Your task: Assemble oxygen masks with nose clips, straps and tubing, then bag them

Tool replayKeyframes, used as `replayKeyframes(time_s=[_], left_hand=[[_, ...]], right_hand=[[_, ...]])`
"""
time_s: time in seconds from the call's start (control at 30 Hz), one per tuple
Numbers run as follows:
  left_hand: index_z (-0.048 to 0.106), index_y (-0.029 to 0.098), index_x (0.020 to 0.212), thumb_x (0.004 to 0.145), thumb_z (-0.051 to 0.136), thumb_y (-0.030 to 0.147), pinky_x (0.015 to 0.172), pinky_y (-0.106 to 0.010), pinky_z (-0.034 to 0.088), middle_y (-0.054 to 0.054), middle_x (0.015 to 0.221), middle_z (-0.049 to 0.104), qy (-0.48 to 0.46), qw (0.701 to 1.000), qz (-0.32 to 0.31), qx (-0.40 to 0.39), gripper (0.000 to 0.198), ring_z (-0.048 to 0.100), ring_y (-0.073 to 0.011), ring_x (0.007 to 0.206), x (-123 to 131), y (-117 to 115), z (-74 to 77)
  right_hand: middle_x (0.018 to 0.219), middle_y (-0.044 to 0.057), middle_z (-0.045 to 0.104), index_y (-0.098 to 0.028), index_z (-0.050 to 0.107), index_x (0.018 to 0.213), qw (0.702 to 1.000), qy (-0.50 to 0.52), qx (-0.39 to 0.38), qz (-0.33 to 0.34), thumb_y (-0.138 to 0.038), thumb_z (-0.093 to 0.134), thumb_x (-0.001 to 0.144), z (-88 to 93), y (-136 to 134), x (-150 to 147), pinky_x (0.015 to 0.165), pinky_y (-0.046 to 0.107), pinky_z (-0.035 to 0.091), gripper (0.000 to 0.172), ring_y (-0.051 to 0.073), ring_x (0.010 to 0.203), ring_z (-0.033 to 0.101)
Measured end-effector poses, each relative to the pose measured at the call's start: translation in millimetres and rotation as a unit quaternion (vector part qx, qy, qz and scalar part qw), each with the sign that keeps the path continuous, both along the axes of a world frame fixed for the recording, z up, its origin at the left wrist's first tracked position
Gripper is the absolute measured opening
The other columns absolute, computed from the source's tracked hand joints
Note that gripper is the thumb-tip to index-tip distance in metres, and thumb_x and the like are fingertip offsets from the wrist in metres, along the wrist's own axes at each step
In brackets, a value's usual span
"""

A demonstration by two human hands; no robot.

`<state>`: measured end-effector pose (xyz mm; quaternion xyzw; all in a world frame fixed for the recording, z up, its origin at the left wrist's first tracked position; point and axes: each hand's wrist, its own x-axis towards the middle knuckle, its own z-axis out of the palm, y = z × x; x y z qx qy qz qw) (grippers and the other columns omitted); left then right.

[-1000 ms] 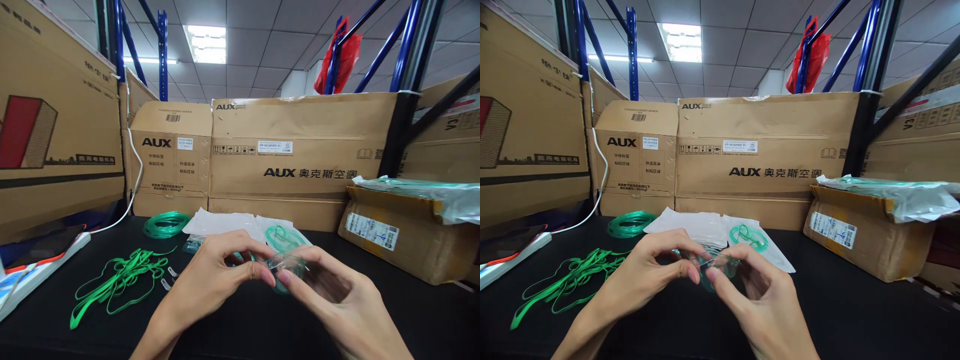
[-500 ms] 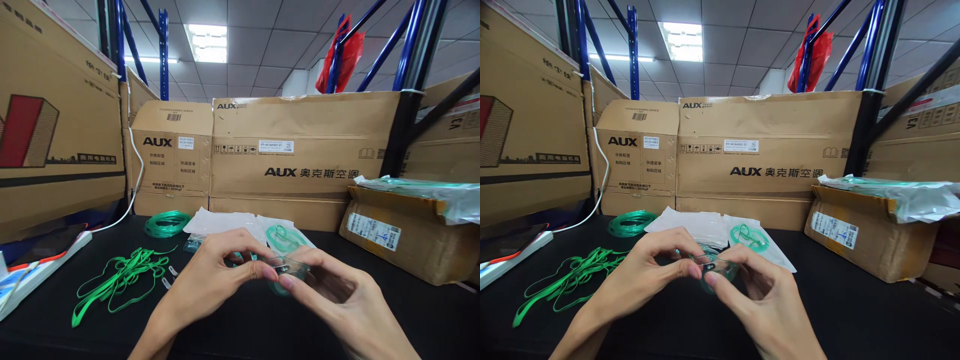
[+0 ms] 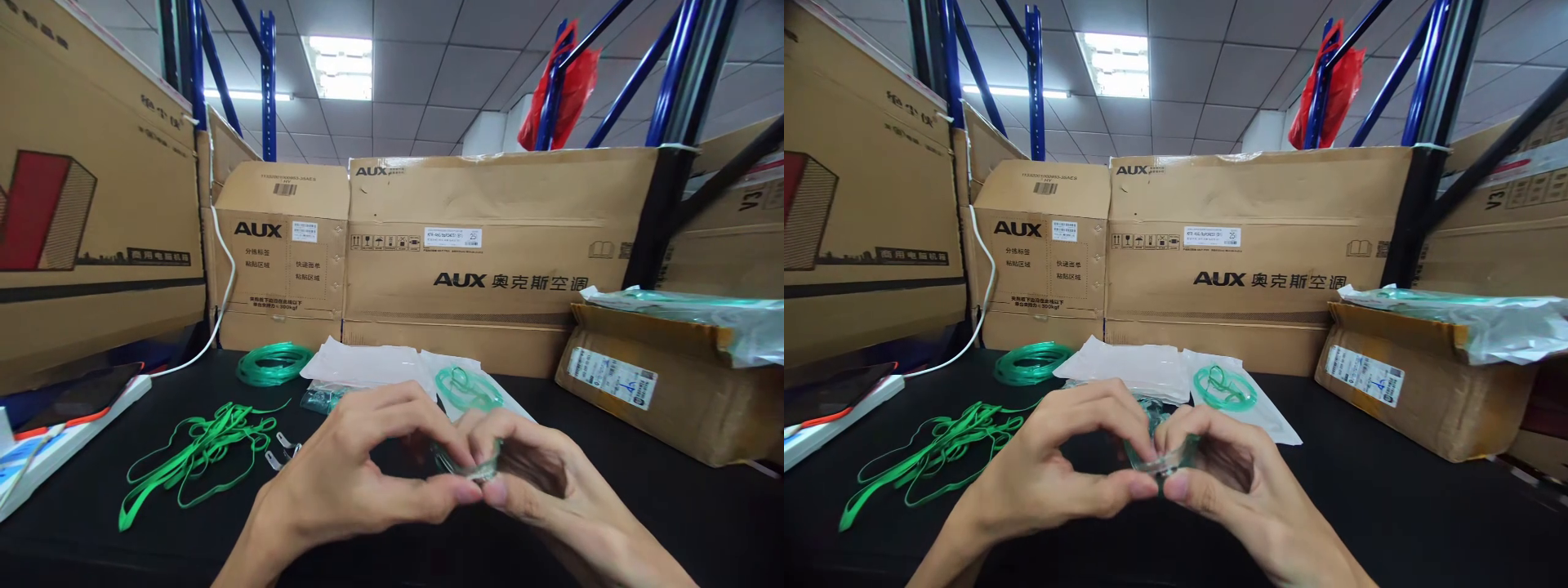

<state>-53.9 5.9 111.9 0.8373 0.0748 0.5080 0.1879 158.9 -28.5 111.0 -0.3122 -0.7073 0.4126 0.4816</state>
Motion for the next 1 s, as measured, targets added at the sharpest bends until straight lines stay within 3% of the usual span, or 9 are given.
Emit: replayKeyframes(time_s=[0.1, 0.17, 0.3, 0.43, 0.67, 1.0], left_hand=[[0.078, 0.012, 0.092, 0.081, 0.087, 0.012, 0.080, -0.025, 0.052, -0.005, 0.089, 0.077, 0.016, 0.999, -0.033, -0.011, 0.015, 0.067, -0.0163, 0.084, -3, 1, 2.5], [0.079, 0.010, 0.091, 0.083, 0.085, 0.010, 0.079, -0.024, 0.051, -0.005, 0.088, 0.075, 0.023, 0.999, -0.035, -0.021, 0.010, 0.067, -0.0158, 0.085, -5, 1, 4.1], [0.080, 0.007, 0.090, 0.082, 0.085, 0.009, 0.080, -0.023, 0.050, -0.005, 0.088, 0.070, 0.041, 0.998, -0.027, -0.026, 0.010, 0.066, -0.0146, 0.084, -6, 0, 5.4], [0.080, 0.009, 0.093, 0.083, 0.084, 0.006, 0.085, -0.022, 0.050, -0.004, 0.092, 0.069, 0.049, 0.997, -0.036, -0.038, 0.011, 0.066, -0.0139, 0.088, -6, -1, 5.3], [0.078, 0.013, 0.089, 0.084, 0.081, 0.001, 0.086, -0.021, 0.049, -0.002, 0.093, 0.067, 0.053, 0.997, -0.038, -0.048, 0.013, 0.064, -0.0130, 0.091, -8, 2, 4.3], [0.072, 0.015, 0.084, 0.089, 0.076, 0.003, 0.085, -0.025, 0.049, -0.001, 0.092, 0.066, 0.065, 0.993, -0.055, -0.085, 0.013, 0.063, -0.0143, 0.090, -6, 2, 2.0]], right_hand=[[0.086, -0.003, 0.064, -0.029, 0.070, 0.084, 0.997, 0.009, -0.015, 0.079, -0.047, 0.079, 0.087, -2.6, 5, 3, 0.077, 0.025, 0.050, 0.021, 0.016, 0.083, 0.060], [0.090, -0.003, 0.065, -0.029, 0.071, 0.087, 0.996, 0.008, -0.012, 0.089, -0.044, 0.082, 0.086, -4.0, 7, 3, 0.081, 0.025, 0.050, 0.018, 0.016, 0.087, 0.061], [0.093, -0.004, 0.068, -0.030, 0.073, 0.089, 0.999, -0.027, 0.004, 0.044, -0.035, 0.087, 0.082, -4.5, 4, 1, 0.085, 0.026, 0.051, 0.016, 0.016, 0.092, 0.064], [0.089, -0.007, 0.070, -0.031, 0.071, 0.082, 0.998, -0.061, 0.029, 0.002, -0.031, 0.081, 0.088, -2.9, 0, -1, 0.084, 0.025, 0.051, 0.012, 0.015, 0.089, 0.064], [0.094, -0.008, 0.071, -0.033, 0.069, 0.085, 0.992, -0.104, 0.071, -0.005, -0.030, 0.068, 0.099, -1.0, -2, -1, 0.093, 0.024, 0.048, 0.014, 0.014, 0.094, 0.065], [0.092, -0.005, 0.074, -0.032, 0.072, 0.085, 0.987, -0.101, 0.127, -0.011, -0.023, 0.066, 0.098, -0.7, -4, -2, 0.085, 0.028, 0.053, 0.016, 0.017, 0.090, 0.069]])
